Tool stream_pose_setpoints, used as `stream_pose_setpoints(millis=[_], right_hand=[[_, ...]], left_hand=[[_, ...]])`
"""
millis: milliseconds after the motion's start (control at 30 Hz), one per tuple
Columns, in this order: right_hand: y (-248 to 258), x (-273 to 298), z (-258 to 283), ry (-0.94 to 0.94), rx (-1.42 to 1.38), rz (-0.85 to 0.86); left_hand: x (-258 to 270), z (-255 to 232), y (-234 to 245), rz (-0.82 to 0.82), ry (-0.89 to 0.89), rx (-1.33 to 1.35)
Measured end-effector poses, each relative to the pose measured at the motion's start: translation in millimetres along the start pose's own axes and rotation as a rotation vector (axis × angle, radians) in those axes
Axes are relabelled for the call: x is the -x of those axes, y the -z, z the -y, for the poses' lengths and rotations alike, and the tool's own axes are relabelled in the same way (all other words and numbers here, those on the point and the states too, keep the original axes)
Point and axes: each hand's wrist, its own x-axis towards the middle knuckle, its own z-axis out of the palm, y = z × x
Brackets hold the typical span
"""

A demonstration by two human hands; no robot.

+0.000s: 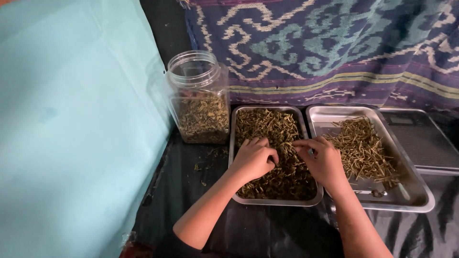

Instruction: Sorting dried tea leaves by hand to remove stems or debris into separate trays

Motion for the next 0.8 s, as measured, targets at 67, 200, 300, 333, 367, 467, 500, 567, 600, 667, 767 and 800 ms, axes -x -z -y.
stream_pose_setpoints(millis=[67,200,300,333,367,467,500,567,600,667,767,800], right_hand=[[0,0,1,0.007,0.000,-0.001],[1,0,2,0.031,-0.024,-0.016],[-2,0,-1,0.044,-0.044,-0.018],[-2,0,-1,0.047,-0.044,-0.017],[-2,-1,-2,0.047,-0.036,-0.017],[-2,-1,0,0.048,-0.035,-0.013],[-1,0,0,0.047,-0.042,-0.009],[-2,0,0,0.054,-0.040,-0.011],[-2,0,0,0.061,-0.037,-0.015],[-2,1,2,0.041,-0.034,-0.009],[-1,2,5,0.029,-0.037,-0.004],[0,2,6,0.036,-0.043,-0.005]], left_hand=[[5,-3,8,0.003,-0.005,-0.010],[9,-1,12,0.008,-0.037,-0.007],[7,5,1,-0.007,-0.061,-0.064],[6,6,-2,-0.010,-0.059,-0.064],[5,7,-5,-0.026,-0.065,-0.085],[2,11,-10,-0.039,-0.071,-0.122],[0,13,-11,-0.035,-0.069,-0.135],[2,8,-7,-0.031,-0.066,-0.131],[3,6,-6,-0.027,-0.063,-0.126],[4,4,-6,-0.026,-0.064,-0.097],[3,7,-10,-0.048,-0.052,-0.058],[2,8,-12,-0.070,-0.040,-0.045]])
